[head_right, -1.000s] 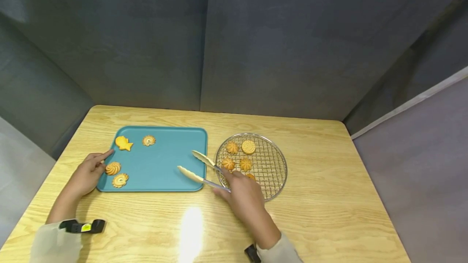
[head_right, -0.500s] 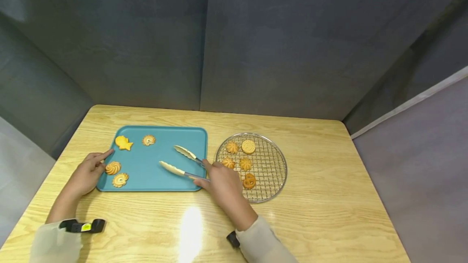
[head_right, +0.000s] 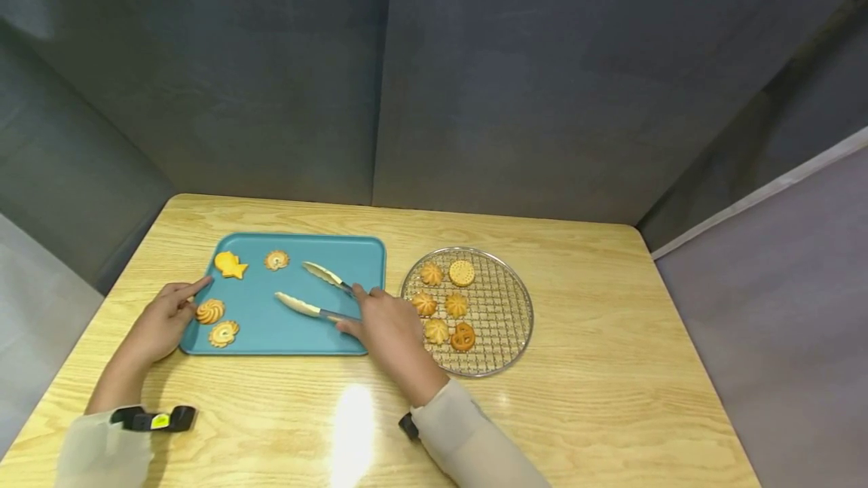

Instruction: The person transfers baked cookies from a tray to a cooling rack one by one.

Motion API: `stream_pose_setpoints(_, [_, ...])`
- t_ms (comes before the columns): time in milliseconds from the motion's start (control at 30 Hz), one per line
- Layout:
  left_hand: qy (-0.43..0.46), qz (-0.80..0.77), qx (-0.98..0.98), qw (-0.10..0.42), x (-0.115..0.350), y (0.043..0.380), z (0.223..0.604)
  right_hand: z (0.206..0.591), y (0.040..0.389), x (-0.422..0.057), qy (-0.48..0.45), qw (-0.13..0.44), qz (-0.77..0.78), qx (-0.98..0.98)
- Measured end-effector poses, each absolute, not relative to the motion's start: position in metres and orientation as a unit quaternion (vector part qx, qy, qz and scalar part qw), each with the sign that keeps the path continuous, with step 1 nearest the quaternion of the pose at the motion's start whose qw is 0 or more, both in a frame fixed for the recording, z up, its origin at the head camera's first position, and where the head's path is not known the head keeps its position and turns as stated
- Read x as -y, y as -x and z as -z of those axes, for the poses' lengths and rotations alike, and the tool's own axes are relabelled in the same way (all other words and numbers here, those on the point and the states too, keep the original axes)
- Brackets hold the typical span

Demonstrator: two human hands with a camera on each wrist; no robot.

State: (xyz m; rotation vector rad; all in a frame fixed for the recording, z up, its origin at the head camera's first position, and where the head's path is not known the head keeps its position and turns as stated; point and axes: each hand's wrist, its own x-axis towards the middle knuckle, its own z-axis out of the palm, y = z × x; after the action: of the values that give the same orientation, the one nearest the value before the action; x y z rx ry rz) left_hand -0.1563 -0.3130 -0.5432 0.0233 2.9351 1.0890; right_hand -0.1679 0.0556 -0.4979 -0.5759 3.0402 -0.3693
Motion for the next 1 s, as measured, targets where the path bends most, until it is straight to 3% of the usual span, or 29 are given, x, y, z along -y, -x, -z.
stream_pose_setpoints(1000, [-0.003,-0.342,-0.940,0.012,0.312,0.156,0.542,0.493,0.213,0.004,0.161,0.044,0.076,-0.983])
